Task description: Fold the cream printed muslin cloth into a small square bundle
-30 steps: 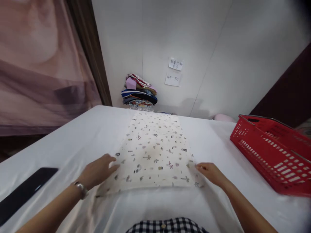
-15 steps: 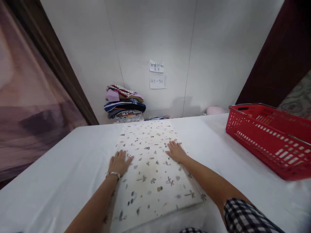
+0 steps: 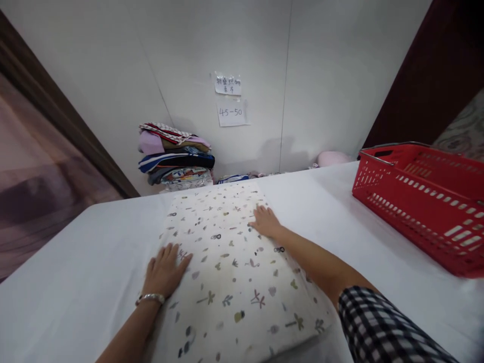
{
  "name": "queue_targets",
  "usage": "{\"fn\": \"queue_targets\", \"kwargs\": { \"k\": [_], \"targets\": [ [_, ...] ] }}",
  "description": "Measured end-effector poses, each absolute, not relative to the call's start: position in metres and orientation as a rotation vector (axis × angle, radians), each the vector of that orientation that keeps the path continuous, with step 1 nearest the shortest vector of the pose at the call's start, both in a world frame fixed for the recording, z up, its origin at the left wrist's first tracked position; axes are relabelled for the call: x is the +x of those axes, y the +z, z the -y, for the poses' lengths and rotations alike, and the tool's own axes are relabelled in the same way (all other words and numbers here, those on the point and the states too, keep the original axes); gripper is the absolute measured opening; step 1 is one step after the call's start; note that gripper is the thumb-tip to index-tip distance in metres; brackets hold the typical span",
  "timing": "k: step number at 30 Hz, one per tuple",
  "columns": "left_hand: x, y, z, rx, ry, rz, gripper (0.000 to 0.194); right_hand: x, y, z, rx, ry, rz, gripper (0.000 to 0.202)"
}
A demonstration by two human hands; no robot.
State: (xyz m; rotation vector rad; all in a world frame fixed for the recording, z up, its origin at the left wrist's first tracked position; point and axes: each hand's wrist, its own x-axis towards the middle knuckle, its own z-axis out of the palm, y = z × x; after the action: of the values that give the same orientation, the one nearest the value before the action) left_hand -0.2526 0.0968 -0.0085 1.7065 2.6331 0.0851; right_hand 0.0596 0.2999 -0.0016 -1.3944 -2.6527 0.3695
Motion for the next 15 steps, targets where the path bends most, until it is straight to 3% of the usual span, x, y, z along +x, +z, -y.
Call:
{"fn": "queue_targets", "kwargs": {
  "k": [5,10,15],
  "targets": [
    [-0.251,-0.007,-0.098,1.626,0.06,-2.722,0.081,0.045,-0.008,-0.297,-1.347,0.469,2.669,0.071],
    [-0.251,-0.006,-0.101,1.615,0.018,-2.712,0.083,0.071,0.014,-0.334,-1.515,0.78,2.238,0.04],
    [-0.25,-0.004,-0.102,1.617,0.009,-2.701,0.082,0.099,0.02,-0.365,-1.731,0.968,2.07,0.025]
  ]
}}
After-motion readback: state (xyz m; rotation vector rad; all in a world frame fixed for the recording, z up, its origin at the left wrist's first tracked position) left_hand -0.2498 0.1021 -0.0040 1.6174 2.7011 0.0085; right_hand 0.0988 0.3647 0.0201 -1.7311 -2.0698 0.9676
